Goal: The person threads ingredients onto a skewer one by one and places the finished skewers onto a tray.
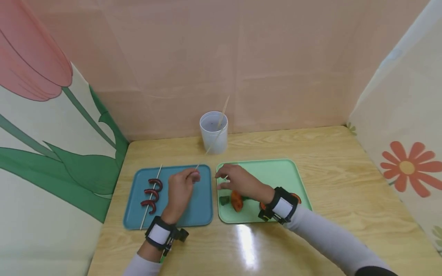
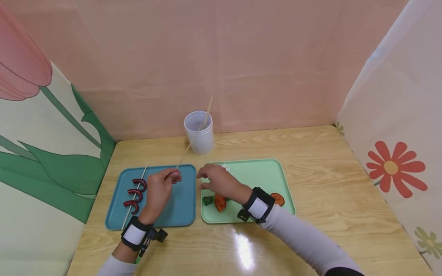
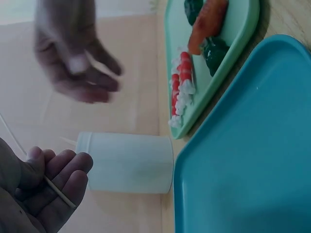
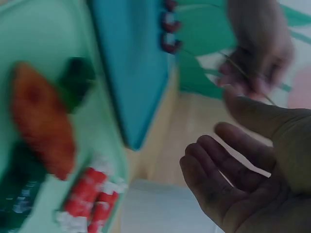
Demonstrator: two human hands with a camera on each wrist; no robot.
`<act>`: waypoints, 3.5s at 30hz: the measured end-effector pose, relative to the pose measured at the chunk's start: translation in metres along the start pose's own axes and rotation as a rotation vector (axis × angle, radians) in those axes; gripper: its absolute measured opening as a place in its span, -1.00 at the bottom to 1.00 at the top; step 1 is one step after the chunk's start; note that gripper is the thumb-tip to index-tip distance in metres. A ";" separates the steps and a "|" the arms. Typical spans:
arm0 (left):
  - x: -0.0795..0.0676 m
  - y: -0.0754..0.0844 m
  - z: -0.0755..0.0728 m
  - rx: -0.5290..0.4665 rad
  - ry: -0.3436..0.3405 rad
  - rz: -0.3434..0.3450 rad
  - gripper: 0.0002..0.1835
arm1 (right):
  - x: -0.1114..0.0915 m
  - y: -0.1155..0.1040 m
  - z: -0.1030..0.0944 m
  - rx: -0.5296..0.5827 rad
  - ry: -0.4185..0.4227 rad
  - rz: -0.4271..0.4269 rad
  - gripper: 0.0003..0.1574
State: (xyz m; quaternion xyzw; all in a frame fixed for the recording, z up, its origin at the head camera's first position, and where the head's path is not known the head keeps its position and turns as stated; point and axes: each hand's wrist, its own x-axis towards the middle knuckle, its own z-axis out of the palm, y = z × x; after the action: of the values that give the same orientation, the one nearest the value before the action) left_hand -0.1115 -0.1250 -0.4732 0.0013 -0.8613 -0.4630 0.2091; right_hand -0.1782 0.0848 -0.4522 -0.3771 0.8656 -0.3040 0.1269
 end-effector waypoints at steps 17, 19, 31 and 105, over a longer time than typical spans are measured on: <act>-0.003 -0.004 0.005 -0.112 0.027 -0.028 -0.89 | -0.020 0.014 0.063 -0.493 -0.081 -0.167 -0.81; -0.004 -0.004 0.006 -0.116 0.025 -0.031 -0.89 | -0.020 0.017 0.066 -0.513 -0.069 -0.165 -0.84; -0.005 -0.005 0.006 -0.124 0.022 -0.044 -0.89 | -0.018 0.023 0.061 -0.386 -0.019 -0.164 -0.82; -0.010 -0.007 0.019 -0.067 -0.027 -0.033 -0.88 | 0.021 -0.009 -0.081 0.555 0.343 0.027 -0.75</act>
State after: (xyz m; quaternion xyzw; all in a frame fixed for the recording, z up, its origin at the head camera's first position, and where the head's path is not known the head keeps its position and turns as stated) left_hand -0.1102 -0.1117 -0.4919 0.0021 -0.8479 -0.4951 0.1895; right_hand -0.2231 0.0996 -0.3830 -0.2599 0.7635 -0.5857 0.0811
